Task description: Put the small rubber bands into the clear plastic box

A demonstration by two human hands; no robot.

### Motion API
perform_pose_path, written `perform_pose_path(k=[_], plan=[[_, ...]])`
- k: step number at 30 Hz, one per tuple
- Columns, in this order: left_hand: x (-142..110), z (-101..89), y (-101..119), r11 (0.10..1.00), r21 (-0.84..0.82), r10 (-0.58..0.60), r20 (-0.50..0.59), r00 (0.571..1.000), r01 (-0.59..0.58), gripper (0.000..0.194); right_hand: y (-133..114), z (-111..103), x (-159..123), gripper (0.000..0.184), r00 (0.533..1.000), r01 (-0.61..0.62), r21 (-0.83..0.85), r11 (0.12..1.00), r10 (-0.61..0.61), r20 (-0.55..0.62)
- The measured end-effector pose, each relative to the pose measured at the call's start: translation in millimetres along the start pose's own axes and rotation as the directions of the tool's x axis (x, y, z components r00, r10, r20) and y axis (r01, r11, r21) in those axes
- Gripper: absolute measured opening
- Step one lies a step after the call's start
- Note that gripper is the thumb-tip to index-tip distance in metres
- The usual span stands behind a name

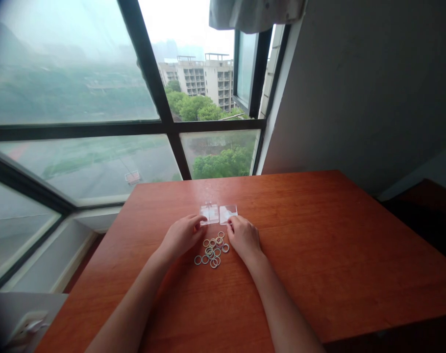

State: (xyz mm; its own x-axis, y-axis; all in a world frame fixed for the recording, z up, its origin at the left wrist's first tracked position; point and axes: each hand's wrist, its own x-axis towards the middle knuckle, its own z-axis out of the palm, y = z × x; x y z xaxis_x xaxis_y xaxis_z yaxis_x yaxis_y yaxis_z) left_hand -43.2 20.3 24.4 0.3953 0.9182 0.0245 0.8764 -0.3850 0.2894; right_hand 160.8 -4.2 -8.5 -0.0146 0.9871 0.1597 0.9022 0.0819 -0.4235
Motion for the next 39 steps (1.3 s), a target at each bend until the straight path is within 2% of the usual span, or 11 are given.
perform_pose_path(k=[6, 12, 18, 21, 23, 26, 29, 34, 37, 39], plan=[[-4, -9.8, 4, 0.999, 0.024, 0.032, 0.082, 0.996, -0.034, 0.024, 2, -6, -3, 0.012, 0.995, 0.080, 0.081, 0.993, -0.084, 0.049], [-6, -13.9, 7, 0.998, 0.034, 0.045, 0.127, 0.991, -0.050, 0.023, 3, -7, -4, 0.013, 0.993, 0.094, 0.083, 0.992, -0.099, 0.060], [-11, -24.9, 11, 1.000, 0.018, 0.010, 0.070, 0.997, -0.011, 0.024, -1, -11, -6, 0.014, 0.988, 0.106, 0.185, 0.977, -0.124, 0.088], [-18, -29.6, 13, 0.999, -0.042, 0.035, 0.179, 0.983, -0.028, 0.029, -7, -16, -10, 0.012, 0.968, 0.160, 0.172, 0.972, -0.189, 0.165], [-23, -27.9, 15, 0.999, -0.022, 0.051, 0.285, 0.957, -0.046, 0.045, -10, -20, -13, 0.010, 0.961, 0.173, 0.145, 0.974, -0.199, 0.192], [-28, -20.6, 16, 0.998, 0.034, 0.041, 0.347, 0.937, -0.057, 0.052, -14, -24, -17, 0.009, 0.953, 0.164, 0.145, 0.976, -0.195, 0.233], [-28, -14.8, 16, 0.997, 0.040, 0.046, 0.335, 0.941, -0.063, 0.045, -16, -26, -19, 0.008, 0.942, 0.169, 0.176, 0.970, -0.211, 0.260], [-23, -16.6, 21, 0.994, -0.042, 0.107, 0.298, 0.949, -0.099, 0.020, -12, -32, -19, 0.012, 0.915, 0.189, 0.261, 0.946, -0.267, 0.303], [-20, -19.1, 25, 0.994, -0.066, 0.106, 0.299, 0.948, -0.090, 0.008, -4, -38, -17, 0.022, 0.912, 0.162, 0.259, 0.952, -0.244, 0.329], [-18, -19.5, 28, 0.995, -0.064, 0.096, 0.299, 0.949, -0.081, 0.007, 0, -42, -16, 0.028, 0.902, 0.144, 0.259, 0.955, -0.234, 0.362]])
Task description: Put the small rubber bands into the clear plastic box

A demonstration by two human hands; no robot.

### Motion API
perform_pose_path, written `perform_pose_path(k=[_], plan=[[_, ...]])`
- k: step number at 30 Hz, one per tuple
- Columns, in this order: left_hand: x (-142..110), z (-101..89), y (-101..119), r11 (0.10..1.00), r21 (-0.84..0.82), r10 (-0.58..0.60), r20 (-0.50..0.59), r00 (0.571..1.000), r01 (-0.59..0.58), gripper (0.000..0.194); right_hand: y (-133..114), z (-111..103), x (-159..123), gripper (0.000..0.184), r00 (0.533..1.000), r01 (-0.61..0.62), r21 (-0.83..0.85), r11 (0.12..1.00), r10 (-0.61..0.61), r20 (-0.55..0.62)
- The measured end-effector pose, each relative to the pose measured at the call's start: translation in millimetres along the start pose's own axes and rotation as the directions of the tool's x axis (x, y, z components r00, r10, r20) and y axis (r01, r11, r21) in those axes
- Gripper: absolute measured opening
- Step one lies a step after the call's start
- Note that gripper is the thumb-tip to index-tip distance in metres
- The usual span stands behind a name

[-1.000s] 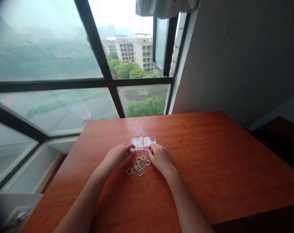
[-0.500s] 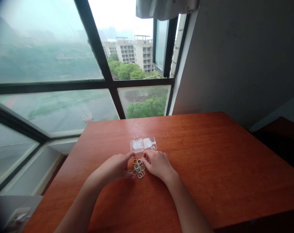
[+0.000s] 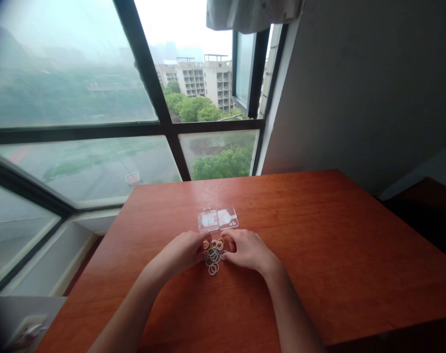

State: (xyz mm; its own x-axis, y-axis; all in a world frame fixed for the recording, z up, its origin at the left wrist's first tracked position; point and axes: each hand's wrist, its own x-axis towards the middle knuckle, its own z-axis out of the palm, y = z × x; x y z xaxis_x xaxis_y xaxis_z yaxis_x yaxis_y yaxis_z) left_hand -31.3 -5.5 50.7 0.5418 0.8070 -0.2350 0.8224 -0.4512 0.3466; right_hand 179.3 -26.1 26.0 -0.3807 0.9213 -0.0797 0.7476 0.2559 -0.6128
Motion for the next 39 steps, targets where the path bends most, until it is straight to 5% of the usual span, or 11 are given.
perform_pose_path(k=[12, 19, 23, 31, 35, 39], plan=[[3, 1.9, -4, 1.000, -0.003, 0.009, -0.047, 0.999, -0.009, 0.016, -10, 3, 0, 0.020, 0.993, 0.105, 0.098, 0.990, -0.110, 0.043], [5, 3.9, -4, 0.998, -0.024, 0.060, -0.033, 0.998, -0.061, 0.016, -21, 11, -4, 0.015, 0.968, 0.200, -0.017, 0.980, -0.195, 0.155], [6, 5.5, -5, 0.997, -0.039, 0.071, -0.034, 0.997, -0.072, 0.015, -23, 16, -2, 0.018, 0.967, 0.235, -0.074, 0.969, -0.225, 0.119], [1, -0.3, -10, 0.990, -0.108, 0.086, -0.013, 0.996, -0.086, 0.012, -13, 7, 1, 0.017, 0.993, 0.114, -0.021, 0.993, -0.114, 0.003], [-3, -3.2, -11, 0.996, -0.077, 0.041, 0.054, 0.998, -0.037, 0.038, -3, -1, 0, 0.049, 1.000, 0.008, 0.003, 1.000, -0.008, -0.017], [-4, -1.2, -6, 0.998, -0.052, 0.034, 0.069, 0.997, -0.030, 0.044, -1, -1, 0, 0.031, 0.998, 0.053, -0.013, 0.998, -0.053, 0.041]])
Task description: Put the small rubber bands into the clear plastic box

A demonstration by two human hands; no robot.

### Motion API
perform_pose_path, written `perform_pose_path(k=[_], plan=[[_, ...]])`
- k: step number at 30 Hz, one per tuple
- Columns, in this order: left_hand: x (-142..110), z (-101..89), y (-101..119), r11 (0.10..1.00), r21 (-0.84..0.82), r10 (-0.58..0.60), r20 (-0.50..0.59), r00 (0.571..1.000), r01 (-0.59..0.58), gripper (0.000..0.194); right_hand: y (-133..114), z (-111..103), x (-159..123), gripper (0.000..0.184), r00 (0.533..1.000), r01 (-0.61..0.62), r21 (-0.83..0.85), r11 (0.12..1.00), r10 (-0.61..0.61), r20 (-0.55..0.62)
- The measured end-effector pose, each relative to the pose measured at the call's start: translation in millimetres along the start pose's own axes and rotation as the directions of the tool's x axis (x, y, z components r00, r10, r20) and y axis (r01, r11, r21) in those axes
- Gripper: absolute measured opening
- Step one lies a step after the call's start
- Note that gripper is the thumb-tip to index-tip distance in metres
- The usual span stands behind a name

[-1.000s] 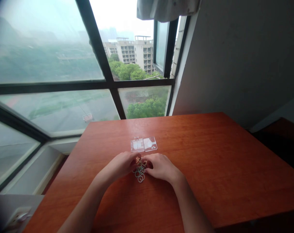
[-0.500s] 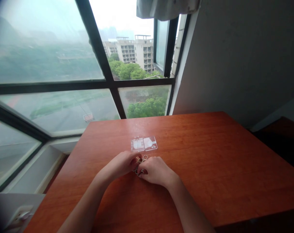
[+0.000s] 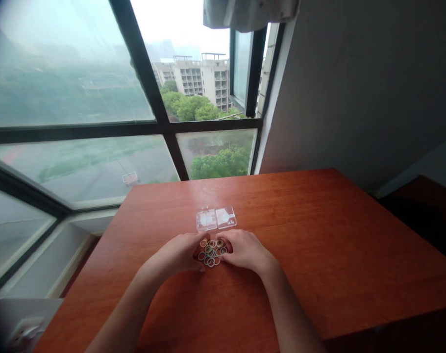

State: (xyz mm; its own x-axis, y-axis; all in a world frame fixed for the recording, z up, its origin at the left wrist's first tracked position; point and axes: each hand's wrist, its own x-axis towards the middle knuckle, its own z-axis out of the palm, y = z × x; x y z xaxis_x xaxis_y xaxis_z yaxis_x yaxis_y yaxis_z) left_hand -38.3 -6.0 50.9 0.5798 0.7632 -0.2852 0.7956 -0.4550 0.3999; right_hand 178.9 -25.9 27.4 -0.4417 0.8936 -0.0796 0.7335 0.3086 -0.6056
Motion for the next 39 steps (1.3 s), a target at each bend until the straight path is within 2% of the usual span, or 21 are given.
perform_pose_path(k=[2, 5, 10, 13, 16, 20, 24, 29, 39], plan=[[1, 1.8, 3, 1.000, -0.001, 0.008, -0.005, 1.000, -0.008, 0.034, -2, 2, 0, 0.024, 1.000, 0.020, 0.010, 1.000, -0.020, 0.015], [2, 4.0, 6, 0.999, -0.019, 0.044, -0.031, 0.999, -0.045, 0.024, -4, 5, 1, 0.026, 0.999, 0.025, 0.042, 0.999, -0.026, 0.022], [4, 2.9, 3, 0.993, -0.076, 0.086, -0.047, 0.995, -0.089, 0.023, -3, 8, 2, 0.024, 0.997, 0.075, 0.118, 0.990, -0.076, 0.011], [5, 2.2, -2, 0.994, -0.082, 0.076, -0.042, 0.996, -0.079, 0.022, 3, 7, 3, 0.020, 0.998, 0.049, 0.168, 0.985, -0.042, -0.041], [5, 3.8, -8, 0.998, -0.054, 0.029, -0.066, 0.997, -0.032, 0.015, 9, 5, 2, 0.013, 0.997, -0.011, 0.141, 0.990, 0.022, -0.076], [5, 3.6, -10, 0.999, -0.035, 0.027, -0.066, 0.997, -0.029, 0.012, 9, 5, 0, 0.010, 1.000, -0.006, 0.084, 0.996, 0.008, -0.022], [6, -0.6, -10, 0.999, -0.024, 0.030, -0.130, 0.991, -0.033, 0.015, 5, 8, 2, 0.007, 1.000, 0.018, 0.083, 0.996, -0.017, -0.017], [10, -1.3, -17, 1.000, -0.009, -0.002, -0.266, 0.964, -0.001, 0.023, 6, 11, 6, 0.012, 0.993, -0.007, 0.077, 0.997, 0.016, -0.117], [14, 2.1, -25, 0.996, 0.081, -0.019, -0.317, 0.948, 0.047, 0.025, 10, 12, 8, 0.021, 0.995, 0.078, 0.077, 0.994, -0.073, -0.068]])
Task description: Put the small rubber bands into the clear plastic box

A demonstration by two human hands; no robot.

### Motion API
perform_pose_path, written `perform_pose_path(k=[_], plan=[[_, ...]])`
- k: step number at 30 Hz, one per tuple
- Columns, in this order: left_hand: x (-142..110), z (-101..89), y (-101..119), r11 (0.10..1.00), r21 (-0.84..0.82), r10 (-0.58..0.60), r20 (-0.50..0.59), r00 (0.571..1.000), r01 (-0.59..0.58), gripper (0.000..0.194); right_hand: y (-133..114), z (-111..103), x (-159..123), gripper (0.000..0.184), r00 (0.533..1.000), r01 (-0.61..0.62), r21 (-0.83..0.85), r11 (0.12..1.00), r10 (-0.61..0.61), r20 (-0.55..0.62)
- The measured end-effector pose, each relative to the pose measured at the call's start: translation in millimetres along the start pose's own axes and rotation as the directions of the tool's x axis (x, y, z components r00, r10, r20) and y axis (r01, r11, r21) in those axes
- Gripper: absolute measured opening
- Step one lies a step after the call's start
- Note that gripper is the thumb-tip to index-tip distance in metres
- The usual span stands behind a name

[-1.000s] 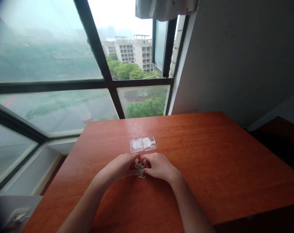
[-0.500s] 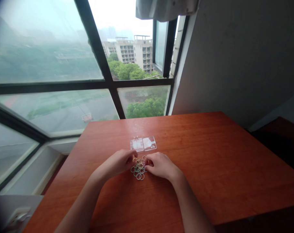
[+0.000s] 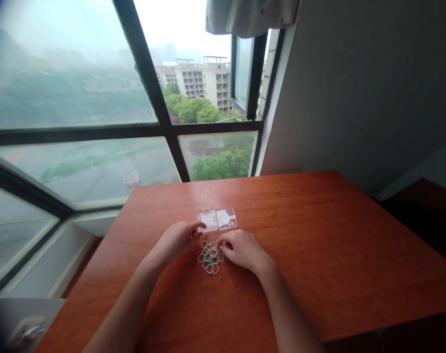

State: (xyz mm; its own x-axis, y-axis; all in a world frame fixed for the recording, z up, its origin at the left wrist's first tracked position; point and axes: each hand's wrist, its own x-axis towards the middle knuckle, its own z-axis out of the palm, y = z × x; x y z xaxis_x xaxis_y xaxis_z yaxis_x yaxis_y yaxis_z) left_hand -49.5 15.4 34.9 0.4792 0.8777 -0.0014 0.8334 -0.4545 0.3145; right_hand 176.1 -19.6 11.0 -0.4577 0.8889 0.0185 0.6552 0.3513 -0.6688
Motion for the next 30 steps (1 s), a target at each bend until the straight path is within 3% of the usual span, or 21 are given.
perform_pose_path(k=[3, 7, 30], plan=[[1.5, 1.5, -1.8, 1.000, 0.018, -0.020, 0.014, 1.000, 0.020, 0.025, 5.2, 1.1, 2.5, 0.023, 0.992, -0.053, -0.020, 0.998, 0.051, -0.118], [3.7, 3.8, -2.8, 0.999, 0.035, -0.032, 0.025, 0.999, 0.031, 0.025, 10.1, 2.3, 5.0, 0.023, 0.950, -0.215, -0.105, 0.971, 0.183, -0.253], [3.8, 5.3, -4.2, 0.999, 0.028, 0.020, 0.047, 0.999, -0.021, 0.020, 8.0, -3.0, 3.4, 0.013, 0.957, -0.263, -0.171, 0.949, 0.235, -0.169]])
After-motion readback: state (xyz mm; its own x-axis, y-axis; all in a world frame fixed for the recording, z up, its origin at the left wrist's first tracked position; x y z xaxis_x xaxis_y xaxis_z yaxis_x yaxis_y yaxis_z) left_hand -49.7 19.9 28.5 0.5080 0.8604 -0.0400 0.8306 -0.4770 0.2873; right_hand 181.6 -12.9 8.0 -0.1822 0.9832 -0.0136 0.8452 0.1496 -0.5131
